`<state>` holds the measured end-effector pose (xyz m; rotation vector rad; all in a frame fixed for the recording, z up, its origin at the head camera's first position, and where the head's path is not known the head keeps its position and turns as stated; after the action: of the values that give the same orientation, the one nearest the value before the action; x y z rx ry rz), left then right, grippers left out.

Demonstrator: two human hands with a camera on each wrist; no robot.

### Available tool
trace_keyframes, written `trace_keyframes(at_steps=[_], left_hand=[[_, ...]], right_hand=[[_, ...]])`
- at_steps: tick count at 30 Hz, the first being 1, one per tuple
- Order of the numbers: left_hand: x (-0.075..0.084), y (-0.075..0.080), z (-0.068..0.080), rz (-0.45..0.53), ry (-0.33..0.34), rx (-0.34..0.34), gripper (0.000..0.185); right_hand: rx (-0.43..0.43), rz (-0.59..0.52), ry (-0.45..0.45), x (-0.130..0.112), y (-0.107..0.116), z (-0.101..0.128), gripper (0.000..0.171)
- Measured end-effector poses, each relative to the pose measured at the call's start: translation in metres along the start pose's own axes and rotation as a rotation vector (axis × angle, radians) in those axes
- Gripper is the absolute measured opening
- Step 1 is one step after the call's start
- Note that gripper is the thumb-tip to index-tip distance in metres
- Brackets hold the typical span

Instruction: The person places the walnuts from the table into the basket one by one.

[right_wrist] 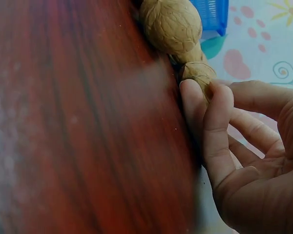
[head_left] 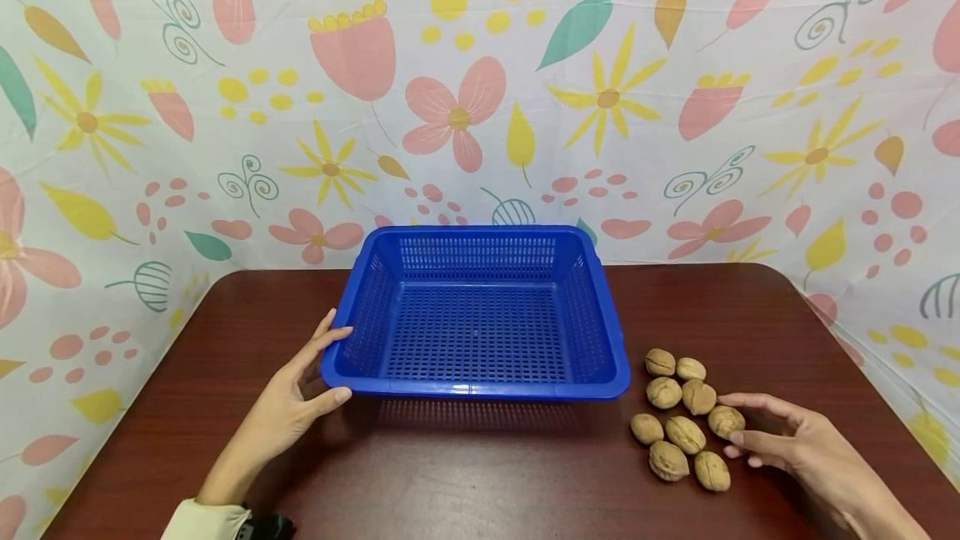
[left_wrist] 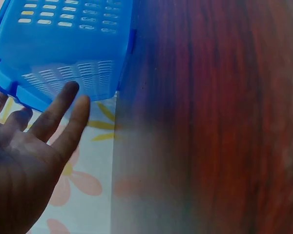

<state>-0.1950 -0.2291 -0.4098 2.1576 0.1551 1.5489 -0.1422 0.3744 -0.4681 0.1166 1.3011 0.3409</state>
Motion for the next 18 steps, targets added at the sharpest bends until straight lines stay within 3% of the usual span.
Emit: trace_keyframes(at_steps=[9, 13, 18], left_hand=[[-0.003, -0.003, 0.0, 0.06, 0.027, 0.015, 0.066], [-0.004, -0.004, 0.0, 0.097, 0.033, 0.018, 0.066], [-0.003, -0.004, 0.0, 0.114, 0.023, 0.035, 0.067]], right_hand=[[-0.007, -0.081, 0.007, 0.001, -0.001, 0.0, 0.038], [0.031, -0.05, -0.017, -0.002, 0.001, 0.002, 0.034], [0.048, 0.025, 0.017, -0.014, 0.005, 0.005, 0.035]])
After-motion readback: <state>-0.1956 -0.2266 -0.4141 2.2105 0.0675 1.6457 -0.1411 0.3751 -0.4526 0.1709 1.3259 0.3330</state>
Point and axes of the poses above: each hand's wrist, its own z-axis away from the middle knuckle, its own y-axis out of the back of the hand, x = y × z, the point moved 7 cm from there along -z, towards the middle knuckle
